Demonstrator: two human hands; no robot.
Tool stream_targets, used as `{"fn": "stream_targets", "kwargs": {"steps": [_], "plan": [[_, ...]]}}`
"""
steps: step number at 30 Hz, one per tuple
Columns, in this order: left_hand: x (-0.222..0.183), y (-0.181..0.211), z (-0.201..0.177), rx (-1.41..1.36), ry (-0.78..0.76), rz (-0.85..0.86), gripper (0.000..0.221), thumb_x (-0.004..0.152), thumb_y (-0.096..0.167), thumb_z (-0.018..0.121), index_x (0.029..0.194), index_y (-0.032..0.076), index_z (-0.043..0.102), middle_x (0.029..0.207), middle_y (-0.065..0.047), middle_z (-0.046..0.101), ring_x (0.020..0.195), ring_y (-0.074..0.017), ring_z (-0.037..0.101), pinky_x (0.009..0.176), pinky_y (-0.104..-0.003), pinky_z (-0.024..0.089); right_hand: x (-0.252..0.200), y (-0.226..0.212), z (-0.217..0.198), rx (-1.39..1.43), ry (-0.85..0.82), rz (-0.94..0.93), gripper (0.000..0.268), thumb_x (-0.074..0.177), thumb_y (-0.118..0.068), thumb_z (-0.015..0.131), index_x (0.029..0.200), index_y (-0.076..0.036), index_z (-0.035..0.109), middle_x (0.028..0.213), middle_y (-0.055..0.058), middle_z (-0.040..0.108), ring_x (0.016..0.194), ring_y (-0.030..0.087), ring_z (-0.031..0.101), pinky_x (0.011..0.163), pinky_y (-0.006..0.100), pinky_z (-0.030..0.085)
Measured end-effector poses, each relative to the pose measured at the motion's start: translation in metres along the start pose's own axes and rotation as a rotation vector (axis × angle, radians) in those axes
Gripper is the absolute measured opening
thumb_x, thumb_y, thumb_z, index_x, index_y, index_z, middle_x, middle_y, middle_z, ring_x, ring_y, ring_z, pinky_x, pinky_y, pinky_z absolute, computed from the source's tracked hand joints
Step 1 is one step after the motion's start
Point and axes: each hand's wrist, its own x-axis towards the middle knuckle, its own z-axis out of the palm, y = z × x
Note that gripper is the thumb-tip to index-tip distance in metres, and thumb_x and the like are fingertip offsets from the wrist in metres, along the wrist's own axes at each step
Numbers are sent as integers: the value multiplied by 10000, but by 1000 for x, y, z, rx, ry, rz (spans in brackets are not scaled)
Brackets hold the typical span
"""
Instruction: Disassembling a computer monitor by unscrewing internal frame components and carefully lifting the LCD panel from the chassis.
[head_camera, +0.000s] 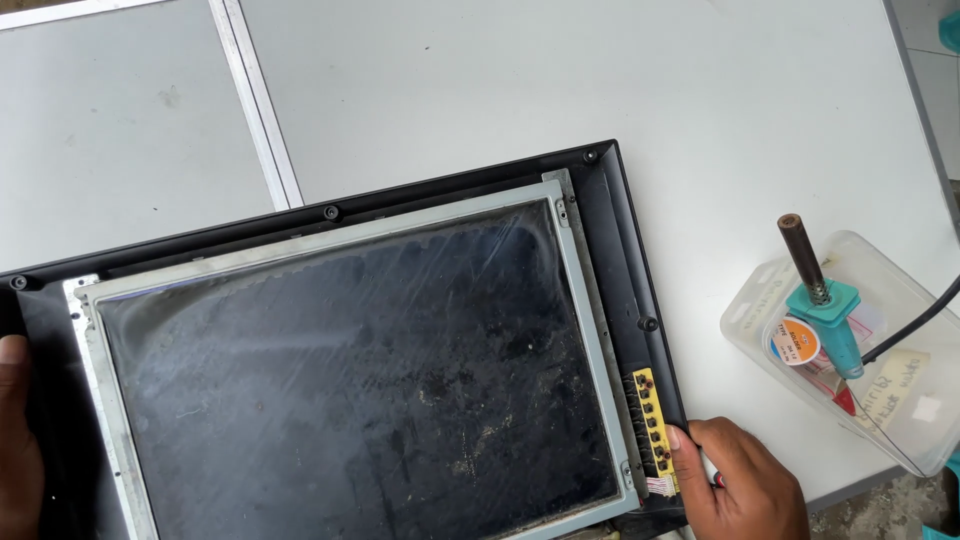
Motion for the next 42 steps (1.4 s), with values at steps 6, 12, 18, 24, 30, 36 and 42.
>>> {"fn": "stream_targets", "kwargs": {"steps": [6, 12, 18, 24, 30, 36, 42], "plan": [[-1, 52, 2, -129, -67, -66, 276, 1331, 291, 419, 1273, 37, 509, 1063, -39, 466, 1010, -139, 438, 931, -324, 360, -2, 7, -5, 20, -61, -103, 171, 993, -237, 606, 885, -108, 633, 697, -17, 572, 592, 169, 409, 544, 340, 383], [-10, 80, -3, -64, 72, 146, 236, 1306, 148, 617, 1379, -67, 683, 1435, -165, 549, 1282, -289, 569, 1013, -394, 454, -5, 5, -7, -1, -75, -81, 189, 1005, -285, 599, 919, -127, 656, 721, -14, 594, 574, 176, 438, 541, 349, 402], [-17, 98, -8, -20, 105, 208, 212, 1325, 159, 653, 1344, -42, 720, 1398, -150, 592, 1289, -266, 595, 983, -362, 482, -7, 2, -12, -7, -23, -156, 168, 1028, -250, 605, 968, -101, 655, 773, -2, 615, 618, 187, 480, 553, 365, 411], [-23, 107, -12, 23, 118, 118, 190, 1287, 279, 672, 1277, 105, 749, 1328, -4, 602, 1250, -152, 592, 848, -320, 456, -14, -1, -13, 8, 24, -166, 168, 1046, -257, 602, 962, -119, 650, 800, -14, 627, 649, 193, 510, 556, 374, 420], [-20, 99, -9, -10, 98, 127, 190, 1280, 272, 666, 1267, 96, 736, 1340, -19, 607, 1266, -169, 590, 927, -324, 471, -16, 0, -15, 61, 29, -172, 152, 1040, -232, 614, 974, -101, 653, 828, -1, 672, 717, 198, 588, 597, 384, 460], [-17, 83, -12, 60, 142, 169, 171, 1280, 261, 698, 1258, 103, 758, 1329, -37, 638, 1260, -180, 594, 881, -343, 479, -21, -1, -14, 30, 61, -192, 180, 1029, -259, 639, 1019, -89, 697, 856, 31, 685, 745, 218, 613, 578, 404, 474], [-10, 80, -12, 48, 185, 393, 112, 1247, 91, 756, 1212, -10, 786, 1247, -159, 722, 1201, -278, 658, 1008, -384, 511, -20, -16, -37, -164, 119, -165, 242, 969, -344, 735, 1111, -151, 766, 848, -15, 649, 701, 215, 612, 538, 430, 493]]}}
